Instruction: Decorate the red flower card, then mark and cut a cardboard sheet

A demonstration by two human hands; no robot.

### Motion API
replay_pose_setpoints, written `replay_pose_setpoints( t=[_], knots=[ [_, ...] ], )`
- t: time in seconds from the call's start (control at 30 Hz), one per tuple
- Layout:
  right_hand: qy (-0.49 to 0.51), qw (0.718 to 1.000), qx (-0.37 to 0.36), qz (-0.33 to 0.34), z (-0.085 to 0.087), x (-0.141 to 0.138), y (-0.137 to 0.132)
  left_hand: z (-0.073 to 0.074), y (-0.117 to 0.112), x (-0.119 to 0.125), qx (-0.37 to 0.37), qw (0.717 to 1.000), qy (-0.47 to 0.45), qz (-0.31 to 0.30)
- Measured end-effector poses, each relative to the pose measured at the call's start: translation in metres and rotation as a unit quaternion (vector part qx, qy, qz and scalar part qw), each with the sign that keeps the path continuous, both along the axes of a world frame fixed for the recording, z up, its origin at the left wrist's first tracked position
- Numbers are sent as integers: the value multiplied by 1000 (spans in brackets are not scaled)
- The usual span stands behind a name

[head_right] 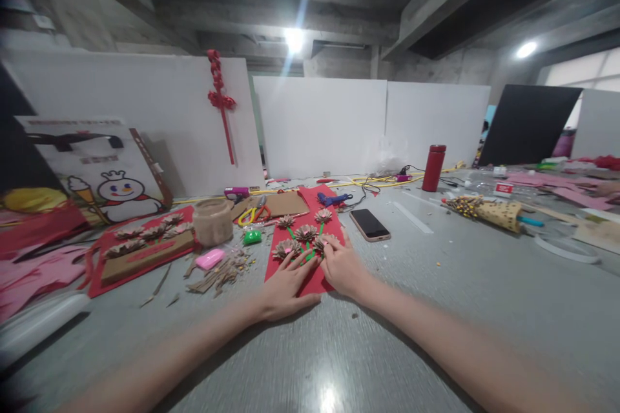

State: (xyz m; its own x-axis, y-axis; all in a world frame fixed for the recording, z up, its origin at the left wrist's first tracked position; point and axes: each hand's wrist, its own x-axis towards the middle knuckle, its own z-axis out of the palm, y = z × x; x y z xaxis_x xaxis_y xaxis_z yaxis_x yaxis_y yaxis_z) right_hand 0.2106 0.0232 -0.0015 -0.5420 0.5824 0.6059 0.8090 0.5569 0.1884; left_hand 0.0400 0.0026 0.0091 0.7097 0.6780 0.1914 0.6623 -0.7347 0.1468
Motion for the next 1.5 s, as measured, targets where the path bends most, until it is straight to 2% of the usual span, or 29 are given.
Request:
replay_pose_setpoints(
  t=[0.13, 0.27, 0.63, 0.93, 1.2, 1.5],
  knots=[
    [-85, 996, 7, -10, 2, -3, -3, -2, 0, 0, -1, 1000, 3, 3],
    [-114, 993, 16, -18, 3, -5, -4, -3, 0, 1, 1, 1000, 1, 3],
    [-103, 995, -3, -10, -1, -4, 0, -1, 0, 1, 1, 1000, 0, 6],
    [-131, 991, 15, -24, 0, -6, -4, -5, 2, 0, 5, 1000, 3, 2],
    [-143, 989, 11, -32, -1, -7, -3, -2, 1, 1, 1, 1000, 6, -1],
    [-110, 994, 18, -9, -1, -6, -3, -4, 2, 1, 3, 1000, 4, -9]
  ],
)
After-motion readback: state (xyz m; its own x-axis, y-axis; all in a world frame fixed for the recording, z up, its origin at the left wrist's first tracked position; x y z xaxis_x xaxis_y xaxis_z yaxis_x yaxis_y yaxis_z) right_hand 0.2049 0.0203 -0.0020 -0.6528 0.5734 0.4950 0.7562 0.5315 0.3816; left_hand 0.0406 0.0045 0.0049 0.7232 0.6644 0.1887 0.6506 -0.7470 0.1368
